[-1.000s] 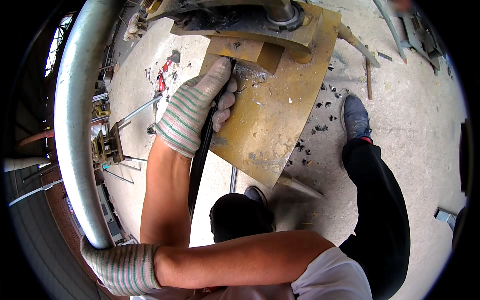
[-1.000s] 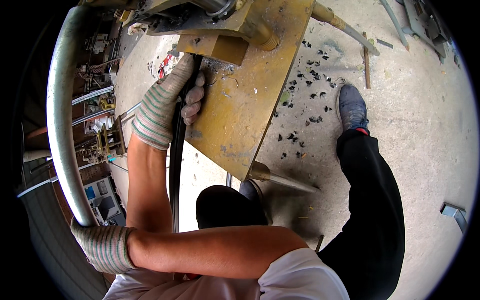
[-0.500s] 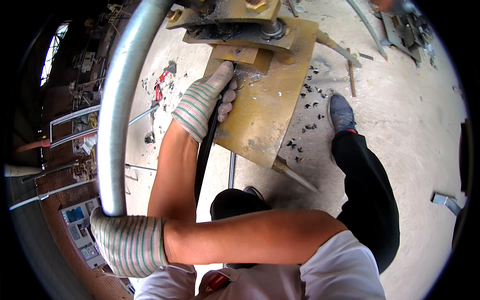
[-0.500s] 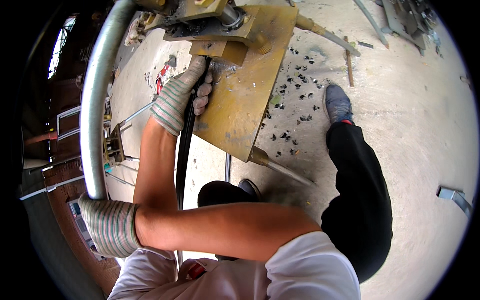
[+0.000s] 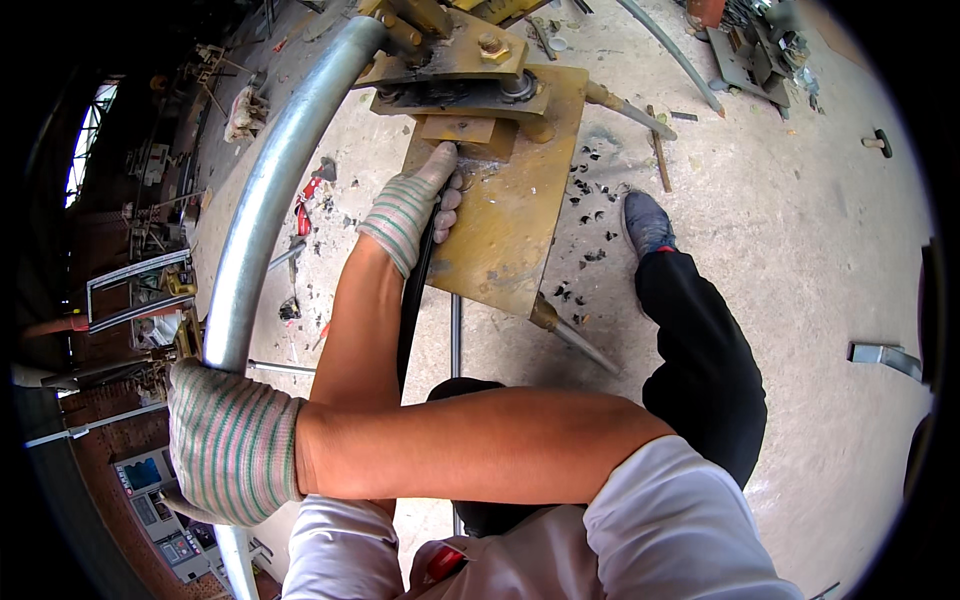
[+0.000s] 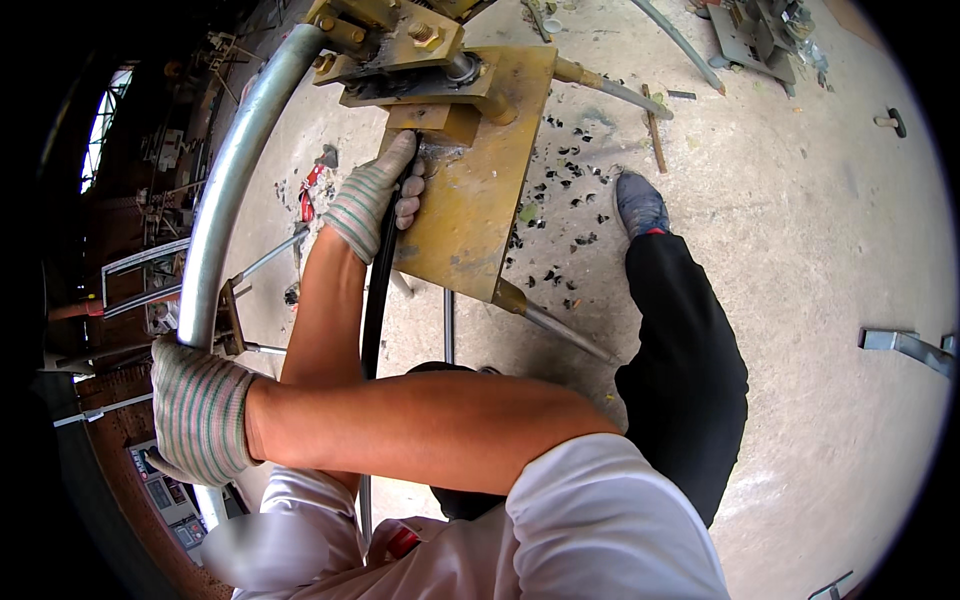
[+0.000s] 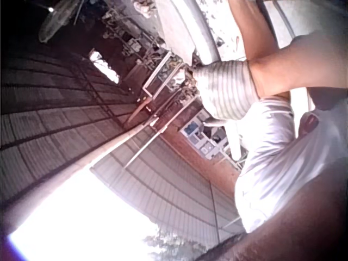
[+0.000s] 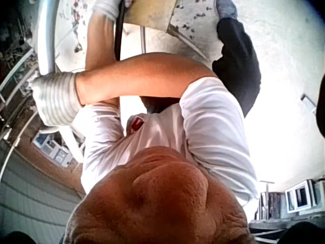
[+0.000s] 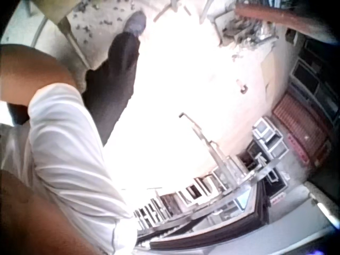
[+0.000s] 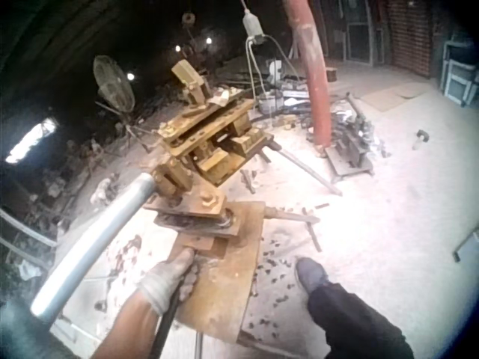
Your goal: The person bends long metal rods using a manual bending machine, repeatedly positioning and pressing the rods to form curved shapes. The person then places the bent rods onto a large rectangular frame on the floor.
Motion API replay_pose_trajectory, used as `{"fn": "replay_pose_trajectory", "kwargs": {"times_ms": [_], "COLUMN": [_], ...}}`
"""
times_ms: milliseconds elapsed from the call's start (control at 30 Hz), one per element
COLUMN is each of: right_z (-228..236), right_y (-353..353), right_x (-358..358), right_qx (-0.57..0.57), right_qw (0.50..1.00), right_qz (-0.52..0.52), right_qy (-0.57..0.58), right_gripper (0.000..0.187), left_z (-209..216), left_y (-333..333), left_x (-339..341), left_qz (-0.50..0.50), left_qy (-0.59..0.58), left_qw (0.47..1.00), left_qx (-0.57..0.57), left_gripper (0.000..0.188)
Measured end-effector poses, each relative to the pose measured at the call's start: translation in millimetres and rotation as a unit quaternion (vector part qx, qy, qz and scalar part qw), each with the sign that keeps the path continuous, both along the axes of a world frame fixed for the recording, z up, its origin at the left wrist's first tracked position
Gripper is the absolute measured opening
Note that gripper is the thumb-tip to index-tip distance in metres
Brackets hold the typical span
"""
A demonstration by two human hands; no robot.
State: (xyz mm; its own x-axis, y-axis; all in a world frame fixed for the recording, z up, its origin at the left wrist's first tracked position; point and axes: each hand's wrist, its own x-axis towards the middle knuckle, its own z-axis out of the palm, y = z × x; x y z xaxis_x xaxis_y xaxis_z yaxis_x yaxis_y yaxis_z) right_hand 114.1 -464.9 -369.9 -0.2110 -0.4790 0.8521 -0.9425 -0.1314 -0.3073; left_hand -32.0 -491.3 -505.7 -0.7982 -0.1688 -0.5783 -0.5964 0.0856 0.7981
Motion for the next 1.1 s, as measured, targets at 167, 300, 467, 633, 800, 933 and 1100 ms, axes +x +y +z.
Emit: {"fn": "replay_pose_trajectory", "kwargs": {"times_ms": [167, 300, 467, 633, 800, 933, 1100], "right_z": [26, 62, 93, 116, 36, -67, -118], "right_y": [5, 24, 39, 56, 70, 73, 67], "right_x": [-5, -19, -52, -83, -94, -33, 42], "right_qx": [-0.005, -0.057, -0.111, -0.202, -0.312, -0.246, -0.048], "right_qw": [1.000, 0.998, 0.986, 0.946, 0.899, 0.864, 0.693], "right_qz": [0.001, -0.022, -0.125, -0.245, -0.261, -0.258, -0.164], "right_qy": [-0.007, -0.021, -0.019, -0.061, -0.164, -0.356, -0.701], "right_gripper": [0.046, 0.048, 0.045, 0.045, 0.037, 0.027, 0.040], "left_z": [-1, 0, -5, 7, -7, 3, -10], "left_y": [1, -11, -3, 4, 20, 2, -7], "left_x": [0, 6, -4, -6, -10, -7, -5], "left_qz": [-0.003, 0.000, -0.005, 0.017, -0.021, 0.012, -0.017], "left_qy": [-0.003, 0.002, 0.007, -0.023, 0.019, -0.056, -0.005], "left_qw": [1.000, 1.000, 1.000, 0.999, 1.000, 0.997, 1.000], "left_qx": [-0.007, -0.001, 0.000, -0.017, 0.005, -0.044, 0.011], "left_gripper": [0.046, 0.048, 0.048, 0.045, 0.041, 0.046, 0.046]}}
